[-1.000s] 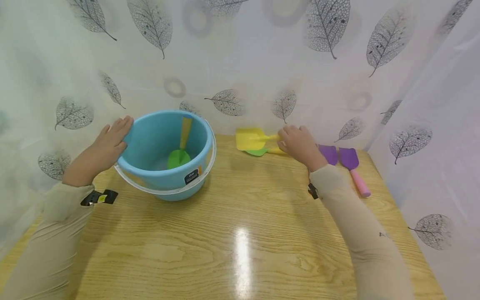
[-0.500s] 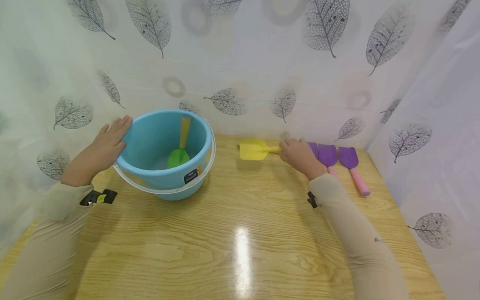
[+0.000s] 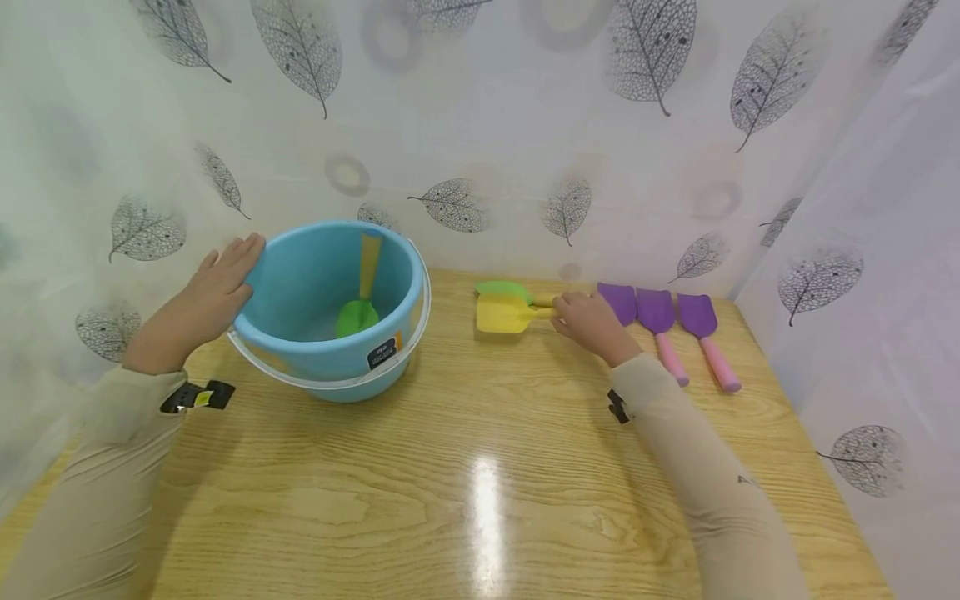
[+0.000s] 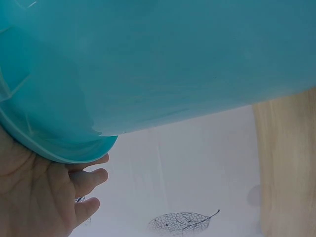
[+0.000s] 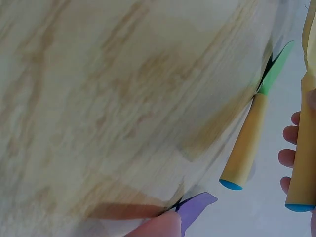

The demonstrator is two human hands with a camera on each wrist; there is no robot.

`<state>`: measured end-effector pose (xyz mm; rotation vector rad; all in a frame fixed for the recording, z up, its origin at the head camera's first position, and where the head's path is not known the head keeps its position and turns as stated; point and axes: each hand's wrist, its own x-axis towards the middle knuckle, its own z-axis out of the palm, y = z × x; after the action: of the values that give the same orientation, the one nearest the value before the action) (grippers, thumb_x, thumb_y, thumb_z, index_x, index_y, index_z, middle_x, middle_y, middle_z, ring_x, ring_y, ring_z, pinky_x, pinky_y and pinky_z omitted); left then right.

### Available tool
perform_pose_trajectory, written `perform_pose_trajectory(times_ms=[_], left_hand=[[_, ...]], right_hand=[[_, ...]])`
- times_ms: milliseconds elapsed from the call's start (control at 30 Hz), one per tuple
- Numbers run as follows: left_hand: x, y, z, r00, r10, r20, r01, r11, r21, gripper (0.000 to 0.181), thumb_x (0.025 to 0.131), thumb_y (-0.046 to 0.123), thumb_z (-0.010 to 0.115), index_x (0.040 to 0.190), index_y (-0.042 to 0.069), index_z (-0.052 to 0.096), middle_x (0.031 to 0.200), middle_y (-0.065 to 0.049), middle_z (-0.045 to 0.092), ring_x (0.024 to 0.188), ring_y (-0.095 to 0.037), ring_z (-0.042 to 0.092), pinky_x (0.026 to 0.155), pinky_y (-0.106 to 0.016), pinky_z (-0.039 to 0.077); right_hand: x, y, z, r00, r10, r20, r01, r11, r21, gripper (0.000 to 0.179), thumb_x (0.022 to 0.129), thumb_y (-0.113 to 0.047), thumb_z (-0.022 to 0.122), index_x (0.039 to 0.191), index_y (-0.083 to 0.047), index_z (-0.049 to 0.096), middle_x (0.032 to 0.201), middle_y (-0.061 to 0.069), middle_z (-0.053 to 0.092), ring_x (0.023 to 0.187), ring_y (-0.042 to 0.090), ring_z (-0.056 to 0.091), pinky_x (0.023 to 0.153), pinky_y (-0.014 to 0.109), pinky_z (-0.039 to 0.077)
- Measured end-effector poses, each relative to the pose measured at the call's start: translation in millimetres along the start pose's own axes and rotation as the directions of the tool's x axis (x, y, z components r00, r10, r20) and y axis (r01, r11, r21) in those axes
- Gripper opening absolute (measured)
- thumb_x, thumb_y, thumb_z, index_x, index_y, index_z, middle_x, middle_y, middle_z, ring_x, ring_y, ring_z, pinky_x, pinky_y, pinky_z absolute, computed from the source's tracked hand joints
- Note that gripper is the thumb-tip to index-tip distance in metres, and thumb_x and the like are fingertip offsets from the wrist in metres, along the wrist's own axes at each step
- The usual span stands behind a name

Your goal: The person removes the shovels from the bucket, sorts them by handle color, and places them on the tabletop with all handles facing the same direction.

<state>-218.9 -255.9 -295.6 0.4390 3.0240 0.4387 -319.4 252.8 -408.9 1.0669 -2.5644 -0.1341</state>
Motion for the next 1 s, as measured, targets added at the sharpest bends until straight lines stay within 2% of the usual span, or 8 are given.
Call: perform_pose_trajectory(times_ms=[167,367,733,1000], left_hand=[[-1.4,2.2,-0.4,1.000,-0.001,-0.013,0.001,1.000,-0.026,0.058,0.098,0.009,0.023,0.147,-0.010,0.000,0.154,-0.031,0.001,0.142,-0.048,-0.001,0.114,-0.060,-0.002],[-0.7,1.6,-0.1,1.000,-0.001,-0.015,0.000,1.000,-0.030,0.058,0.097,0.009,0.023,0.147,-0.010,0.000,0.154,-0.030,0.001,0.142,-0.047,0.000,0.114,-0.060,-0.002],[0.7,2.0,0.5,1.000,-0.015,-0.020,0.015,1.000,-0.020,0.059,0.096,0.009,0.024,0.147,-0.009,0.001,0.154,-0.029,0.002,0.143,-0.047,0.000,0.114,-0.060,-0.001],[-1.0,2.1,-0.5,1.000,-0.010,-0.010,0.010,0.999,-0.032,0.058,0.097,0.010,0.022,0.147,-0.008,-0.001,0.154,-0.029,0.000,0.143,-0.047,-0.002,0.114,-0.060,-0.002]], right_hand=[[2.4,-2.5,4.3,0.997,0.023,0.071,-0.023,1.000,-0.001,0.021,0.086,-0.023,0.067,0.083,-0.005,0.057,0.075,0.010,0.062,0.066,0.025,0.059,0.057,0.039,0.046],[6.2,-6.2,6.9,0.989,0.040,0.144,-0.043,0.999,0.012,0.021,0.088,-0.024,0.064,0.088,-0.004,0.059,0.079,0.011,0.064,0.067,0.025,0.060,0.057,0.038,0.043],[9.2,-10.3,7.7,0.976,0.055,0.209,-0.061,0.998,0.024,0.020,0.089,-0.023,0.063,0.082,-0.006,0.054,0.074,0.009,0.060,0.061,0.022,0.054,0.053,0.036,0.039],[11.5,-12.6,7.3,0.966,0.074,0.249,-0.085,0.996,0.036,0.020,0.090,-0.024,0.061,0.084,-0.006,0.055,0.076,0.009,0.060,0.063,0.022,0.054,0.054,0.035,0.039]])
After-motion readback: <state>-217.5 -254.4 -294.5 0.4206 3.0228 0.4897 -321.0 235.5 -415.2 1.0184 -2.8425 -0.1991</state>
